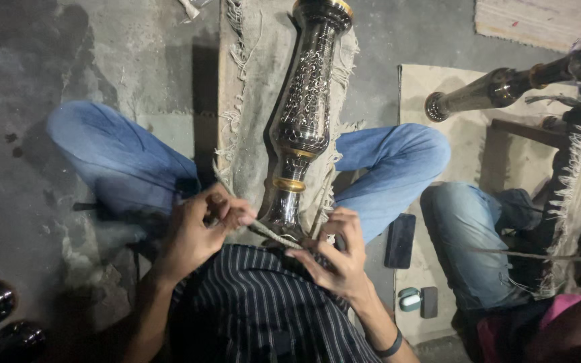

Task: The person sits cross-legged on the floor with an engraved brass vase held between their legs and a cloth pad. They hold a steel punch against the vase surface and repeatedly strike it with a wooden mallet to chase the decorative pattern, repositioning the punch around the vase, then set the punch down and rotate the vase with both hands.

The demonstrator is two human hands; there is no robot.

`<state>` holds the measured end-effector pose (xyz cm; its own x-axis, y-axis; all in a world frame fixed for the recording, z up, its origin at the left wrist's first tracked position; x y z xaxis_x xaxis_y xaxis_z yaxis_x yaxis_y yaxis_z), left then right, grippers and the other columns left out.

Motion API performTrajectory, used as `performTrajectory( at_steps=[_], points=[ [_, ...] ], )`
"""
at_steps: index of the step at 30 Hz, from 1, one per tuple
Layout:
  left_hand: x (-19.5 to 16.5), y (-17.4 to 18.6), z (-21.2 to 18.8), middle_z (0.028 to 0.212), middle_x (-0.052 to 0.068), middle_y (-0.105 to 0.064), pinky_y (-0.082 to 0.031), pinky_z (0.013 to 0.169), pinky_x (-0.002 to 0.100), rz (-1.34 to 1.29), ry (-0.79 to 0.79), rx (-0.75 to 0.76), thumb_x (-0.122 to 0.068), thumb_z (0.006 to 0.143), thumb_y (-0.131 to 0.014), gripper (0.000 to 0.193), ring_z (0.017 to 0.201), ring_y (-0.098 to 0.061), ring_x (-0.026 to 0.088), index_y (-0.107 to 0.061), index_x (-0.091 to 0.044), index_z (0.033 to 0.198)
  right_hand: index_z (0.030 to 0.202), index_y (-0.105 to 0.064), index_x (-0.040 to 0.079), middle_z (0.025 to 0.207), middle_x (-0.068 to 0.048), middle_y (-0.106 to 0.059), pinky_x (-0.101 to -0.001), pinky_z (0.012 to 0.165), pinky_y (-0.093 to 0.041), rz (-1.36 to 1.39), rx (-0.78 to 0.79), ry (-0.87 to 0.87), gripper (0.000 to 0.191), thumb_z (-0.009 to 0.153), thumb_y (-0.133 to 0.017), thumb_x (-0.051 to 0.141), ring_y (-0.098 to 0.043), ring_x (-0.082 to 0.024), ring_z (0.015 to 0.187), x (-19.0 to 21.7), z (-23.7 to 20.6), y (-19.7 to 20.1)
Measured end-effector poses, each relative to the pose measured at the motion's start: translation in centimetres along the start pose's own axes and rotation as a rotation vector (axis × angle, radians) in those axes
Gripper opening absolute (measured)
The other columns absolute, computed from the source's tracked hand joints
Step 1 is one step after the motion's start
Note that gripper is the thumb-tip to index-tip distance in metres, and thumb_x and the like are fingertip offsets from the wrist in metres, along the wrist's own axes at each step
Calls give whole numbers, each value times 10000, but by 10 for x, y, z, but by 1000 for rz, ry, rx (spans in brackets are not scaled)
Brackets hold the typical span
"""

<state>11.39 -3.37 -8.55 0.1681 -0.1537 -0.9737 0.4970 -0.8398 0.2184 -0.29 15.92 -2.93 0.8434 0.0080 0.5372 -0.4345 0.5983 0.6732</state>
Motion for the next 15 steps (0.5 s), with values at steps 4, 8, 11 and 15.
performTrajectory(
  at_steps=[4, 8, 11, 15],
  points=[
    [-8, 15, 17, 1057, 74, -723, -638, 836, 301, -191, -247, -160, -151, 1065, -628, 191, 987, -722, 132, -493, -18, 1041, 828, -713, 133, 956, -38, -547, -502, 967, -459, -34, -79, 10, 322, 672, -916, 328, -543, -251, 1004, -2, -1, 7],
    [2, 27, 40, 1047, 82, -658, -633, 828, 286, -160, -159, -236, -133, 1098, -578, 257, 945, -692, 130, -398, -6, 1231, 1021, -635, 18, 1076, -83, -509, -448, 913, -490, 80, -140, -350, 281, 911, -755, 247, -565, -260, 1029, -40, 1, 15],
    [1, 16, 52, 976, 97, -683, -671, 816, 287, -159, -84, -135, -95, 1057, -549, 272, 904, -737, 145, -450, -7, 1295, 1233, -590, 23, 1185, -112, -545, -451, 966, -526, 151, -226, -580, 242, 1067, -590, 200, -607, -274, 1085, -75, -4, 21],
    [-12, 5, 70, 974, 113, -751, -683, 799, 310, -187, -123, -127, -20, 998, -665, 248, 895, -790, 178, -551, 4, 1217, 1215, -614, 10, 1103, -223, -607, -462, 799, -525, -229, 247, -839, 268, 1017, -589, 187, -651, -381, 928, -133, -30, -16]
  ],
)
Point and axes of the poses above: each hand's wrist, its own z-axis towards the middle knuckle, its own y-axis out of the back of the hand, x = y × z, the point moved 9 cm from there along z, towards the middle knuckle
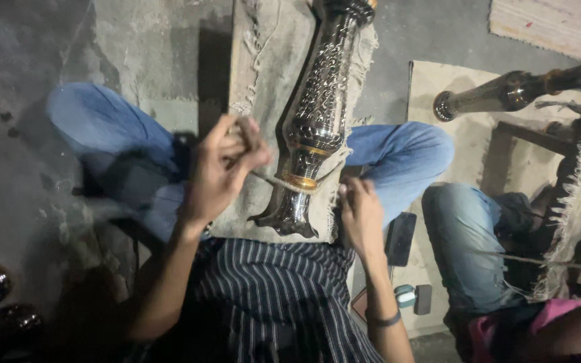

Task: The person sits cross-legged on the floor with an engraved brass vase held between their legs and a cloth pad. They hold a steel punch against the vase surface and repeatedly strike it with a wooden mallet to chase the decorative pattern, repositioning the punch around the vase, then set the punch down and rotate the vase with both hands.

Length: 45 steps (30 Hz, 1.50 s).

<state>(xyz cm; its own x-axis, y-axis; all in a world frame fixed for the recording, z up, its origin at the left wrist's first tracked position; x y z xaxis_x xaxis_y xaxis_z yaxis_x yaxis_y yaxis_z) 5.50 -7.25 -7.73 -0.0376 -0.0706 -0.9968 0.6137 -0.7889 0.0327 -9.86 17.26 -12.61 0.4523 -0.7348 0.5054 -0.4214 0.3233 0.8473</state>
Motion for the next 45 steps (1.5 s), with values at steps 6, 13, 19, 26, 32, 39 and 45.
performTrajectory(
  at_steps=[6, 13, 19, 26, 32, 39, 45],
  points=[
    [-1, -25, 12, 1015, 109, -701, -666, 938, 324, -512, -46, -15, 95, 982, -623, 313, 985, -742, 178, -493, 31, 1260, 1413, -518, -35, 1221, -330, -631, -498, 968, -479, -118, 63, 283, 617, 808, -595, 53, -607, -497, 1128, -31, 15, -46],
    [0, -40, 16, 990, 117, -690, -638, 910, 312, -445, -166, 53, 135, 1025, -598, 232, 958, -727, 183, -536, 60, 1236, 1480, -538, 5, 1291, -188, -676, -390, 994, -500, 569, 128, -61, 473, 1064, -576, 226, -645, -303, 1165, -72, 35, -44],
    [3, -40, 17, 961, 125, -716, -637, 850, 290, -434, -113, 59, 132, 1027, -587, 159, 906, -727, 173, -553, 69, 1169, 1390, -336, 96, 998, -79, -578, -309, 684, -521, 1330, -42, -136, 567, 1031, -670, 380, -608, -180, 814, -53, 54, 13],
    [7, -42, 17, 960, 140, -729, -616, 849, 276, -436, -68, 68, 145, 1007, -549, 128, 904, -738, 175, -550, 56, 1099, 1452, -518, 0, 1382, -86, -645, -249, 813, -551, 659, -35, 381, 609, 1012, -845, 265, -643, -128, 949, 59, 86, 102],
    [11, -49, 17, 975, 121, -711, -604, 883, 281, -563, -31, 87, 133, 1029, -557, 107, 924, -716, 165, -539, 41, 1081, 1408, -542, -53, 1213, -160, -705, -319, 962, -569, 184, -24, 732, 518, 939, -756, -7, -717, -226, 1086, 159, 88, 138],
    [8, -47, 15, 976, 96, -685, -616, 889, 288, -522, -51, 104, 106, 1027, -581, 83, 920, -711, 157, -548, 30, 1014, 1373, -498, -6, 1180, -133, -688, -346, 940, -586, 166, 12, 768, 445, 1027, -777, -7, -699, -228, 1061, 194, 99, 144],
    [3, -49, 15, 990, 119, -687, -652, 871, 308, -489, -121, 87, 140, 995, -590, 93, 925, -728, 187, -598, 48, 1007, 1406, -577, 186, 1077, -115, -684, -489, 911, -553, -651, 72, 1092, 641, 799, -760, 86, -709, -292, 966, 227, 89, 109]
  ],
)
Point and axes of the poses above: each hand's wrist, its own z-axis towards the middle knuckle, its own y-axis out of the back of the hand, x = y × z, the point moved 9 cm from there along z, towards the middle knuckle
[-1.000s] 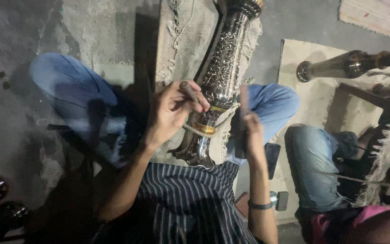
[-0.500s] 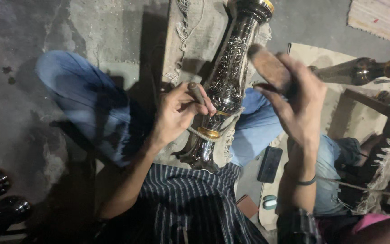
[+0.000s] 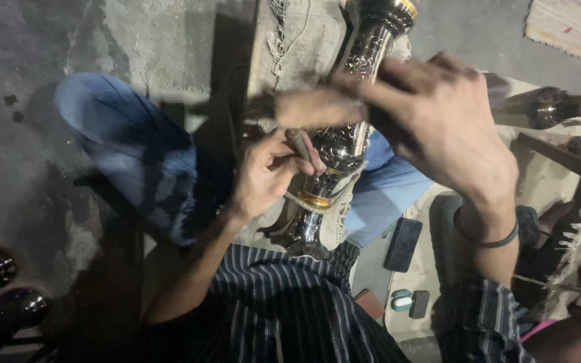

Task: The person sits cross-legged on the floor with an engraved brass vase held between their legs and a cloth pad. They hold a steel punch against the vase surface and repeatedly strike it with a wooden mallet to chase the decorative pattern, repositioning the punch around the vase, then set the punch down and rotate the vase with both hands.

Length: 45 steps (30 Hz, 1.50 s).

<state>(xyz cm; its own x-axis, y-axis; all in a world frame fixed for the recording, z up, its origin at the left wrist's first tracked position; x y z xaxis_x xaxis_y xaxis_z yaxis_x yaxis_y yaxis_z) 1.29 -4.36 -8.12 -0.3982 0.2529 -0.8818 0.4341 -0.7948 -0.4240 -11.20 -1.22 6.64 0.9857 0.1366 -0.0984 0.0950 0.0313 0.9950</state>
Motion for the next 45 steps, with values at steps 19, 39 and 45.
performTrajectory(
  at_steps=[19, 39, 45],
  points=[
    [-8, 33, -35, 1014, 137, -721, -654, 905, 383, 30, 19, -356, 88, 1021, -584, 135, 950, -745, 211, -555, 21, 1134, 1552, -450, 175, 1273, -181, -655, -500, 950, -525, 234, -97, -131, 780, 861, -775, 17, -669, -378, 1105, -11, 12, 17],
    [-49, 15, -59, 976, 110, -641, -601, 652, 307, 677, 170, 112, -146, 937, -689, 243, 837, -669, 177, -548, -2, 1075, 1288, -640, 98, 1029, -145, -658, -414, 758, -547, 809, -302, -1018, 368, 948, -710, 219, -674, -313, 867, 27, -184, -161],
    [-20, 27, -63, 909, 119, -689, -576, 605, 335, 817, 422, 94, -209, 952, -713, 348, 642, -714, 189, -542, -14, 1183, 1208, -702, 55, 1123, -142, -594, -410, 946, -449, 723, -303, -677, 295, 942, -707, 184, -549, -314, 1073, 75, -134, -104]
  ],
)
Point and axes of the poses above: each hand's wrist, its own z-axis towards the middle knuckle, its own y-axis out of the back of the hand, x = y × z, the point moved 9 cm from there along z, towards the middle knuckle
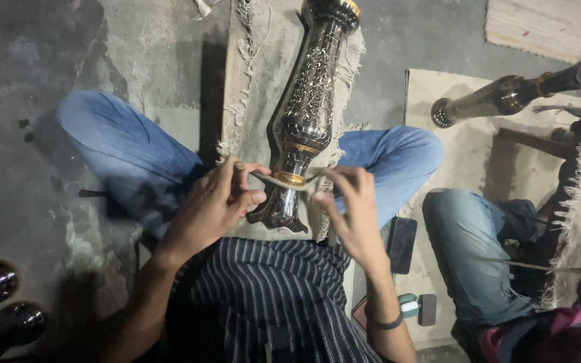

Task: The person sits cross-legged on the floor with an engraved brass vase held between their legs and a cloth pad. They hold a steel punch against the vase surface and repeatedly strike it with a wooden mallet to chase the decorative pattern, repositioning the punch around the vase, then set the punch down and rotate the vase with both hands.

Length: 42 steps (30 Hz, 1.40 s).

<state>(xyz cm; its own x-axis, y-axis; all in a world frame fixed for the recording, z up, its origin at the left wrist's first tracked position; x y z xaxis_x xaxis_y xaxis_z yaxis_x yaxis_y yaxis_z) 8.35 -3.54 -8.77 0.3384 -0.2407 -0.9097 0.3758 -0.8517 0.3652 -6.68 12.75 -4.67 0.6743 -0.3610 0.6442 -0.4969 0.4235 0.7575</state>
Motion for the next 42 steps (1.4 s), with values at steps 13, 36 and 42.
performTrajectory(
  at_steps=[13, 36, 42],
  points=[
    [-31, -9, -38, 840, 96, -700, -563, 578, 365, -54, -255, -23, 0, 925, -574, 75, 675, -719, 206, -504, -14, 900, 920, -655, 38, 1136, -108, -479, -409, 1018, -401, 367, 45, 102, 451, 746, -855, 403, -481, -267, 1120, 11, -37, -23],
    [9, 19, -55, 941, 15, -815, -577, 470, 295, 156, -120, -177, -178, 974, -608, 108, 652, -768, 124, -640, -77, 991, 1376, -470, 55, 1071, -183, -699, -371, 738, -565, 140, -325, 381, 581, 869, -693, -120, -715, -326, 880, 9, -77, -15],
    [1, 58, -40, 975, 51, -802, -585, 661, 272, 30, -214, -391, -168, 1063, -606, 194, 754, -771, 152, -529, -54, 927, 1331, -560, 102, 1118, -139, -583, -346, 770, -607, 248, -513, 250, 363, 1014, -538, -71, -668, -258, 929, -27, -91, -6]
  ],
)
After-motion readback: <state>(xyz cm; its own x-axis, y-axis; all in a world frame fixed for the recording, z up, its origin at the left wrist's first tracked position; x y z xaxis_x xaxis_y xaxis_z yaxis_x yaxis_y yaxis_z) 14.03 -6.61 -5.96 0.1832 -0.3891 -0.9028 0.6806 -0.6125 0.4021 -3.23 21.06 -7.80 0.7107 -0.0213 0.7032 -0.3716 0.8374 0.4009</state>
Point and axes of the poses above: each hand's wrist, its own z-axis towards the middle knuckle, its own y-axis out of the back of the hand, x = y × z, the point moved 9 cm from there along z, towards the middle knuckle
